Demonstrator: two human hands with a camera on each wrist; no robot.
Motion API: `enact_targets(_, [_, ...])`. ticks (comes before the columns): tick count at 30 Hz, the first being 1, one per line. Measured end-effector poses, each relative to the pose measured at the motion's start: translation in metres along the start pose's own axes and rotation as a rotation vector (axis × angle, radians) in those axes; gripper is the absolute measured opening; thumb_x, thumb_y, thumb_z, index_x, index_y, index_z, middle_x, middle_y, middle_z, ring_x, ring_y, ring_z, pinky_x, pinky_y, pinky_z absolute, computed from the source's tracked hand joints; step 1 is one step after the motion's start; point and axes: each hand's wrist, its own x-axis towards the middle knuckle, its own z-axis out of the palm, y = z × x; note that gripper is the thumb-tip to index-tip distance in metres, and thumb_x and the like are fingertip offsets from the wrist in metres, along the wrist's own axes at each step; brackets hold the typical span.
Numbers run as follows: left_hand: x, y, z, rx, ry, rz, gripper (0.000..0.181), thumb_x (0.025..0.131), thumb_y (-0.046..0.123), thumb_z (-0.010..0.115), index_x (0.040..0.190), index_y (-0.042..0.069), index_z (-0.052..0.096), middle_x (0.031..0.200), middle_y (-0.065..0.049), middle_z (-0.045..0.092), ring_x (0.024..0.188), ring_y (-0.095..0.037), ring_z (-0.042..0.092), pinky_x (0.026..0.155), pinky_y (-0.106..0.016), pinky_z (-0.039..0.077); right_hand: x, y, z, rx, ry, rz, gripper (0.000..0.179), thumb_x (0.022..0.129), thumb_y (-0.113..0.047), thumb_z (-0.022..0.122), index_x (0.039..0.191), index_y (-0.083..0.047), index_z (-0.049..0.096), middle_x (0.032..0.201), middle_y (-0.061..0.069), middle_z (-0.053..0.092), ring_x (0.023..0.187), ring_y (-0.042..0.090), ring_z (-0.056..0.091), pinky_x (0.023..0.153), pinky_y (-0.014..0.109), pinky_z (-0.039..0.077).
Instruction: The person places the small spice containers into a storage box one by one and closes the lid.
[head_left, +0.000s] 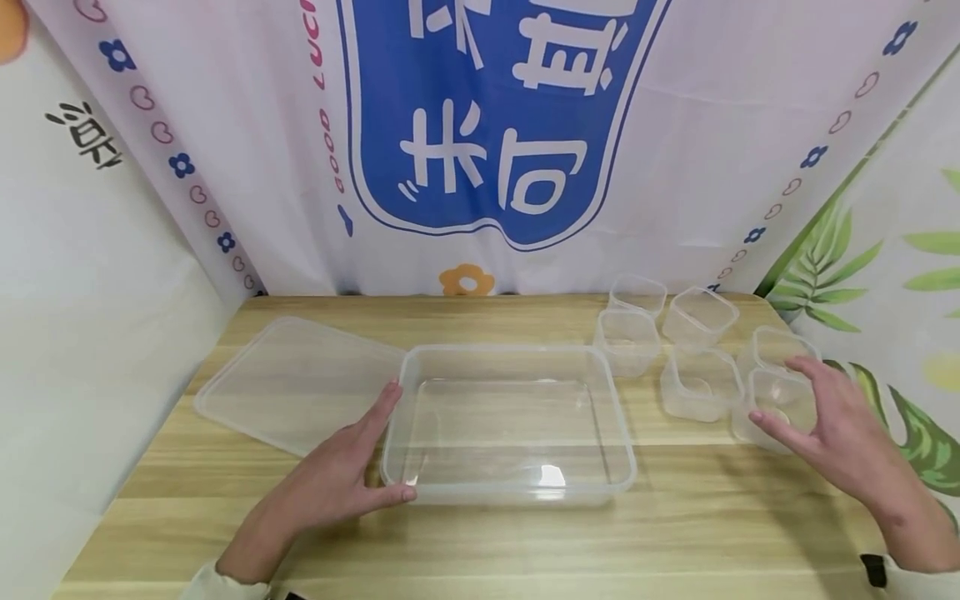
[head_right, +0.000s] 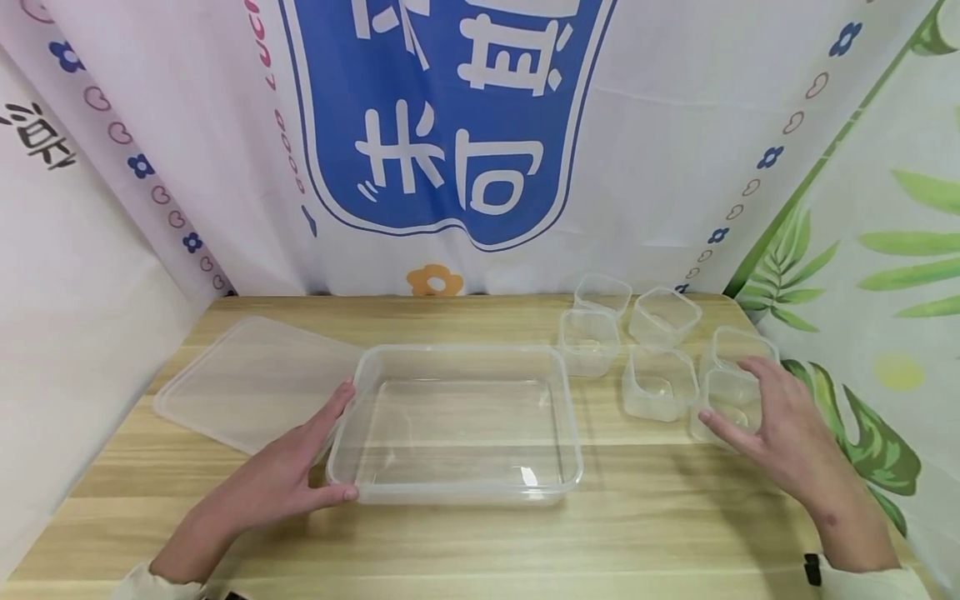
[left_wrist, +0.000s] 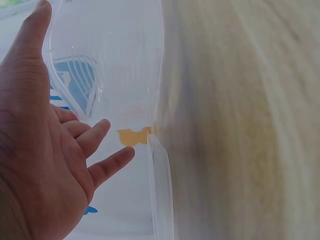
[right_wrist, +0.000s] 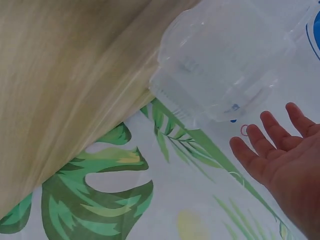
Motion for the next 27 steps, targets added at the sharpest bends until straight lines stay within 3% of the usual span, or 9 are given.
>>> enact_targets(8, [-0.001, 0.000, 0.001, 0.015, 0.003, 0.005, 0.121, 0.086, 0.059, 0.078, 0.166, 0.011, 0.001, 0.169, -0.015, 0.017, 0.136, -0.041, 0.047, 0.107, -0.053, 0.043, -0.002, 0.016, -0.003, -0.012, -0.016, 0.040, 0.088, 0.081, -0.018, 0.086, 0.142, 0.021, 0.037, 0.133, 0.049, 0.041, 0.122, 0.068, 0.034, 0.114, 0.071, 0.016])
enact_targets(15, [-0.004, 0.000, 0.003, 0.012, 0.004, -0.007, 0.121, 0.086, 0.057, 0.079, 0.167, 0.012, 0.000, 0.169, -0.017, 0.015, 0.136, -0.043, 0.047, 0.107, -0.054, 0.043, -0.006, 0.021, -0.005, -0.022, -0.091, 0.122, 0.096, 0.085, -0.022, 0.084, 0.149, 0.021, 0.026, 0.130, 0.050, 0.038, 0.113, 0.063, 0.037, 0.092, 0.077, 0.027])
enact_targets(18, [-0.005, 0.000, 0.003, 0.017, 0.003, -0.004, 0.121, 0.086, 0.058, 0.078, 0.166, 0.011, 0.000, 0.169, -0.017, 0.014, 0.136, -0.043, 0.046, 0.107, -0.054, 0.043, -0.007, 0.023, -0.006, -0.005, -0.125, 0.141, 0.100, 0.087, -0.022, 0.083, 0.152, 0.020, 0.021, 0.134, 0.052, 0.035, 0.116, 0.064, 0.036, 0.095, 0.077, 0.027])
enact_targets(22, [-0.006, 0.000, 0.002, 0.026, 0.004, -0.003, 0.119, 0.087, 0.059, 0.076, 0.167, 0.011, 0.001, 0.170, -0.017, 0.013, 0.137, -0.042, 0.045, 0.107, -0.053, 0.043, -0.010, 0.025, -0.006, 0.029, -0.179, 0.167, 0.103, 0.089, -0.023, 0.082, 0.155, 0.018, 0.014, 0.142, 0.054, 0.026, 0.129, 0.069, 0.026, 0.106, 0.079, 0.015])
enact_targets(27, [-0.005, 0.000, 0.001, 0.028, -0.004, -0.006, 0.118, 0.088, 0.062, 0.073, 0.167, 0.012, 0.001, 0.170, -0.016, 0.013, 0.138, -0.041, 0.045, 0.107, -0.053, 0.043, -0.013, 0.028, -0.008, 0.033, -0.244, 0.211, 0.106, 0.092, -0.027, 0.079, 0.156, 0.017, 0.007, 0.146, 0.054, 0.017, 0.133, 0.071, 0.018, 0.105, 0.081, 0.011])
